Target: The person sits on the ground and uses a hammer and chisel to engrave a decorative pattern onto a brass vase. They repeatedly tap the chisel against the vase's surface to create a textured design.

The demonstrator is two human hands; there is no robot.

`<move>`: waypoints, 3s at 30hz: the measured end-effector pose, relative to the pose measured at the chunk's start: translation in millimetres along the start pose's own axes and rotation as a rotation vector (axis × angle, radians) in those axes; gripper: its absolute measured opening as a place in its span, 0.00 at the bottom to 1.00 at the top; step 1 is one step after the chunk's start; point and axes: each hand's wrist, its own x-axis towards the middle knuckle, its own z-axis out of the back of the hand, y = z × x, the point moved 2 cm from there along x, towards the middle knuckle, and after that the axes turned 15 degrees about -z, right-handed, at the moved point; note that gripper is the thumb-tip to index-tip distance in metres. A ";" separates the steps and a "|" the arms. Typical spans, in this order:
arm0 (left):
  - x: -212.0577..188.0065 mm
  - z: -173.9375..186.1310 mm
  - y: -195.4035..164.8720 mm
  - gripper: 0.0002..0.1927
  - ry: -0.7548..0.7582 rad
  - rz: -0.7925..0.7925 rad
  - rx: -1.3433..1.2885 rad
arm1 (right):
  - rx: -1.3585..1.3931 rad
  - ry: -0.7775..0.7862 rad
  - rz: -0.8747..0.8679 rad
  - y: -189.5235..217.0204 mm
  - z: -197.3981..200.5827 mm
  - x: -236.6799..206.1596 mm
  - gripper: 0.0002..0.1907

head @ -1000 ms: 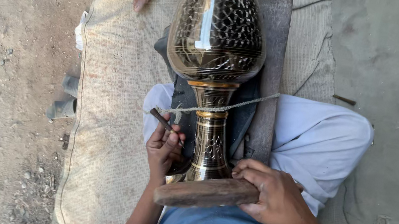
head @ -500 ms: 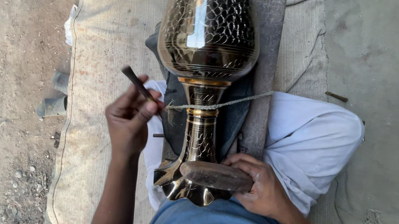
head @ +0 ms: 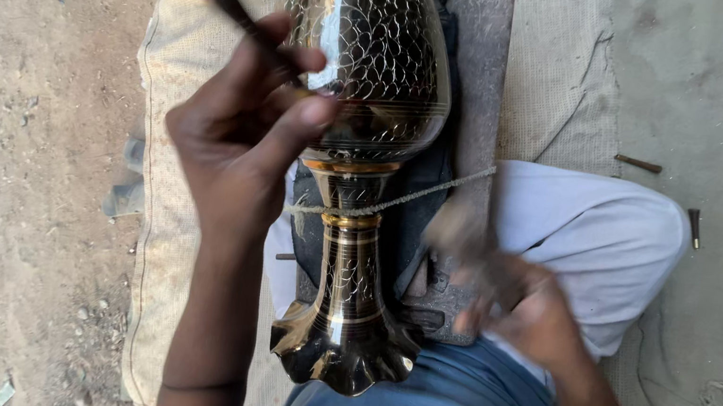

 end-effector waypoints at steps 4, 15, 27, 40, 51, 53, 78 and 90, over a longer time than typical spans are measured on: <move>32.5 -39.8 -0.6 0.19 0.304 -0.079 0.106 | -0.235 -0.636 0.146 17.0 28.6 26.5 0.22; 84.4 -84.3 -14.0 0.27 0.972 -0.066 0.470 | -0.579 -0.711 0.067 56.4 55.4 57.4 0.26; 58.5 -67.2 -6.3 0.21 0.830 -0.211 0.586 | -0.462 -0.618 0.524 118.9 94.2 42.4 0.21; -11.3 -54.3 15.2 0.25 0.114 -0.412 0.577 | -1.052 -0.795 0.590 123.0 121.5 28.6 0.11; 70.7 -82.0 -10.3 0.20 0.992 -0.198 0.528 | -0.522 -0.695 0.161 82.9 58.8 47.9 0.17; 75.7 -91.3 -8.9 0.14 1.020 -0.203 0.475 | -0.495 -0.715 0.222 65.8 57.2 50.5 0.21; 90.3 -107.0 11.1 0.20 1.556 -0.264 0.550 | 0.329 -0.884 0.523 -12.9 11.3 50.2 0.18; 97.5 -85.2 12.0 0.16 1.391 -0.310 0.324 | 0.006 -0.845 0.385 -2.5 19.2 61.8 0.17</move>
